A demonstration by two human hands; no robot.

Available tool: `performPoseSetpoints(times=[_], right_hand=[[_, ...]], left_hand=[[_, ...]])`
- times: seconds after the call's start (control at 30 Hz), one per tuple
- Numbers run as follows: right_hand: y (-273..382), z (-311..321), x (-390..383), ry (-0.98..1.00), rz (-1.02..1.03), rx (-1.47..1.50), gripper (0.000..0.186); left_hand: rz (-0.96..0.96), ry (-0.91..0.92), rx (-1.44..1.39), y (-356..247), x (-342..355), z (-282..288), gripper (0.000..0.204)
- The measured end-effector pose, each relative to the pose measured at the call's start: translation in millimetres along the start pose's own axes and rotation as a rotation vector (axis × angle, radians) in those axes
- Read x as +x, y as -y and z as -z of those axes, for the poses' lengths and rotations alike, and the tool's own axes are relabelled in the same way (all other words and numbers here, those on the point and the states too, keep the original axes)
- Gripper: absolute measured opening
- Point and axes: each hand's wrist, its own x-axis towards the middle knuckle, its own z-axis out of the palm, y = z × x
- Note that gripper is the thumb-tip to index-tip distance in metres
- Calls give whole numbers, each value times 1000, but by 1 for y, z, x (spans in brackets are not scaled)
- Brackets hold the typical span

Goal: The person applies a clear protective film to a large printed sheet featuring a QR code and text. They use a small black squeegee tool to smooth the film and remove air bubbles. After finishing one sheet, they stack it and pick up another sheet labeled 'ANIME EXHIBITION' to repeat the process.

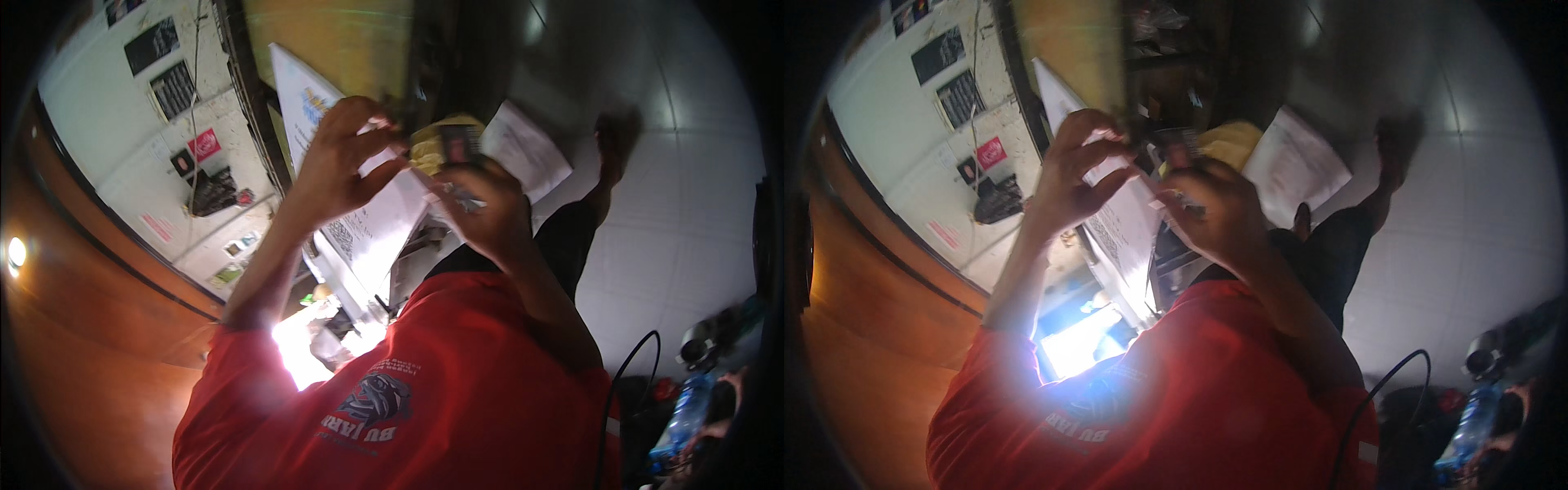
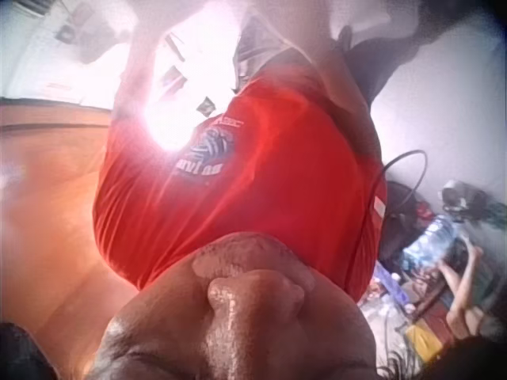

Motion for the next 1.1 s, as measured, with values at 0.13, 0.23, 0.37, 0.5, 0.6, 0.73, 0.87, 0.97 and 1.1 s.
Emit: performPoseSetpoints(times=[0.13,0.23,0.37,0.5,0.6,0.73,0.87,0.97,1.1], right_hand=[[8,41,-8,-145,-104,-295,13],[35,77,-3,-173,83,-558,13],[102,14,-10,-47,6,-503,40],[97,-73,-9,420,158,-595,46],[96,-150,-14,919,359,-876,23],[57,-232,-60,1192,614,-740,16],[41,-294,-112,1511,648,-842,13],[23,-336,-149,1538,687,-832,13],[-8,-379,-178,1666,827,-913,16]], left_hand=[[255,-461,-186,-16,-79,-27,43],[634,-670,-368,-40,-168,-73,39],[1048,-823,-387,-37,-305,-158,40],[1377,-846,-309,-78,-389,-245,45],[1435,-830,-313,-103,-402,-267,48],[1459,-945,-379,-121,-403,-293,53],[1437,-945,-469,-121,-410,-302,64],[1460,-983,-484,-111,-415,-313,71],[1482,-976,-534,-97,-419,-322,73]])
